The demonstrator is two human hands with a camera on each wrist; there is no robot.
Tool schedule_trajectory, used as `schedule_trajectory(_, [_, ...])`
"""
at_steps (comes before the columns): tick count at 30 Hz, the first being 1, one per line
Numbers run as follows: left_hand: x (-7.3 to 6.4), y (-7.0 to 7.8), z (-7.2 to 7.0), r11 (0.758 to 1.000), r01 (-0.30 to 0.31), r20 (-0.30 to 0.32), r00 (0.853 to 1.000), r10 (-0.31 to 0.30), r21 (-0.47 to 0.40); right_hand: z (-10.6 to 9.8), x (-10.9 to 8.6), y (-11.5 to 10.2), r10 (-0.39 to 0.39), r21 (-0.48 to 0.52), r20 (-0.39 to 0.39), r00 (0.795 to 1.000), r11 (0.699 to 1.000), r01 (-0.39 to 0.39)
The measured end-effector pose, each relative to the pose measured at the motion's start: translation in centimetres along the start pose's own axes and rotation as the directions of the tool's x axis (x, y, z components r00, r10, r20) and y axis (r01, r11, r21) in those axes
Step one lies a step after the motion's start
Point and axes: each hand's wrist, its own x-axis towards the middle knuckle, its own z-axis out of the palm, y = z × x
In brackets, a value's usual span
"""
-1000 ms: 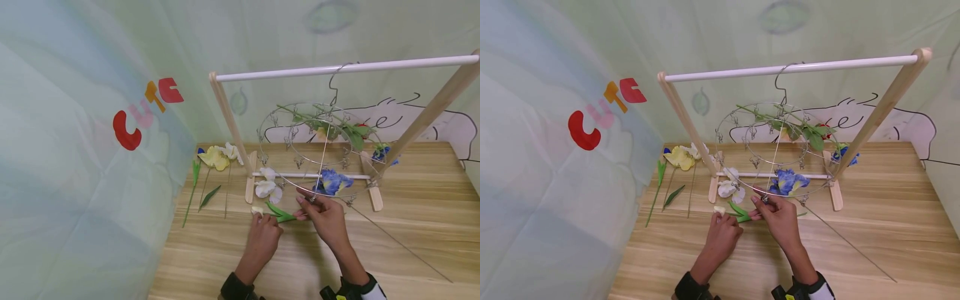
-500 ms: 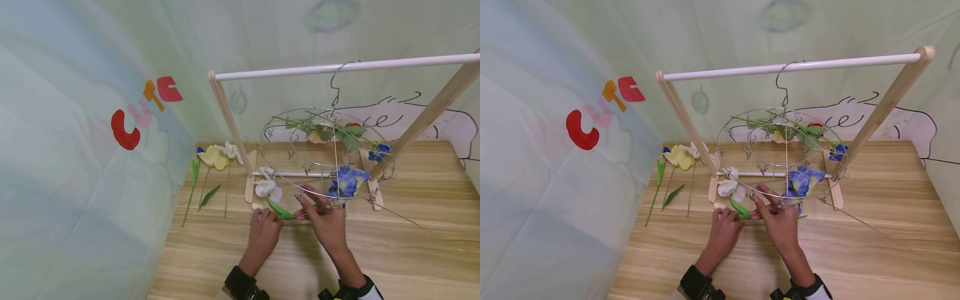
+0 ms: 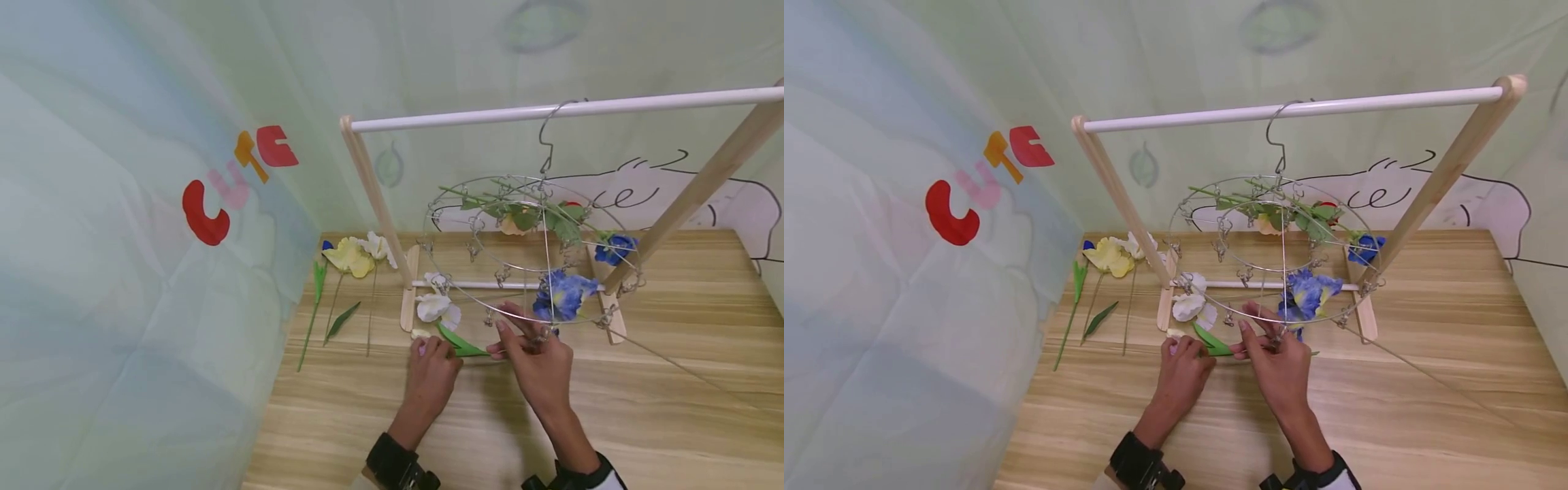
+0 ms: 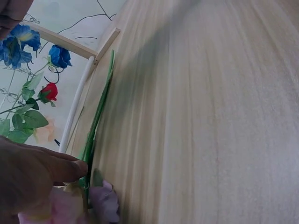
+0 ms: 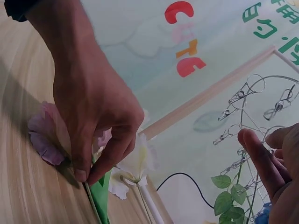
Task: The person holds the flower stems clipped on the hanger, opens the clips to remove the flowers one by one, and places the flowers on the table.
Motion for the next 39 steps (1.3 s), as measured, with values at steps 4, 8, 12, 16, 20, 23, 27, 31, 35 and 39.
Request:
schedule_trajectory(4, [0.0, 0.1, -0.5, 0.999, 0.017, 0.025, 1.0, -0.016, -0.033, -0.6, -0.2, 0.3, -0.092, 0.026, -0.054, 0.994, 0.995, 0.094])
schedule_trajectory(8, [0.1, 0.1, -0.8, 0.997, 0.041, 0.05, 0.998, -0.038, -0.06, -1.6, -0.8, 0.8, -0.198, -0.042, -0.141, 0.97, 0.98, 0.194])
schedule_trajectory(12, [0.2, 0.2, -1.3, 0.997, 0.042, 0.053, 0.998, -0.039, -0.065, -2.8, -1.4, 0.6, -0.296, -0.09, -0.245, 0.923, 0.955, 0.282])
schedule_trajectory(16, [0.4, 0.2, -1.9, 0.996, 0.04, 0.035, 0.999, -0.037, -0.082, -3.7, -1.2, -0.5, -0.398, -0.043, -0.334, 0.854, 0.912, 0.408])
schedule_trajectory(20, [0.5, 0.2, -2.2, 0.995, 0.032, 0.019, 0.999, -0.031, -0.09, -4.3, -0.4, -1.7, -0.473, 0.002, -0.444, 0.761, 0.849, 0.529])
schedule_trajectory(23, [0.6, 0.2, -2.3, 0.996, 0.028, 0.023, 0.999, -0.026, -0.089, -4.9, 0.4, -2.5, -0.484, 0.006, -0.53, 0.697, 0.819, 0.574])
schedule_trajectory(27, [0.5, 0.3, -2.6, 0.995, 0.034, 0.031, 0.999, -0.031, -0.094, -6.0, 1.6, -3.7, -0.466, -0.055, -0.591, 0.659, 0.838, 0.543])
schedule_trajectory(31, [0.5, 0.2, -3.1, 0.995, 0.039, 0.029, 0.999, -0.036, -0.087, -7.1, 2.3, -4.5, -0.474, -0.194, -0.563, 0.678, 0.872, 0.449])
schedule_trajectory(35, [0.6, 0.2, -3.5, 0.995, 0.032, 0.005, 0.999, -0.032, -0.097, -8.8, 2.2, -4.5, -0.418, -0.33, -0.439, 0.795, 0.898, 0.29])
schedule_trajectory(39, [0.8, 0.4, -4.0, 0.993, 0.013, -0.049, 0.999, -0.019, -0.117, -10.8, 2.0, -4.4, -0.211, -0.507, -0.244, 0.947, 0.86, 0.062])
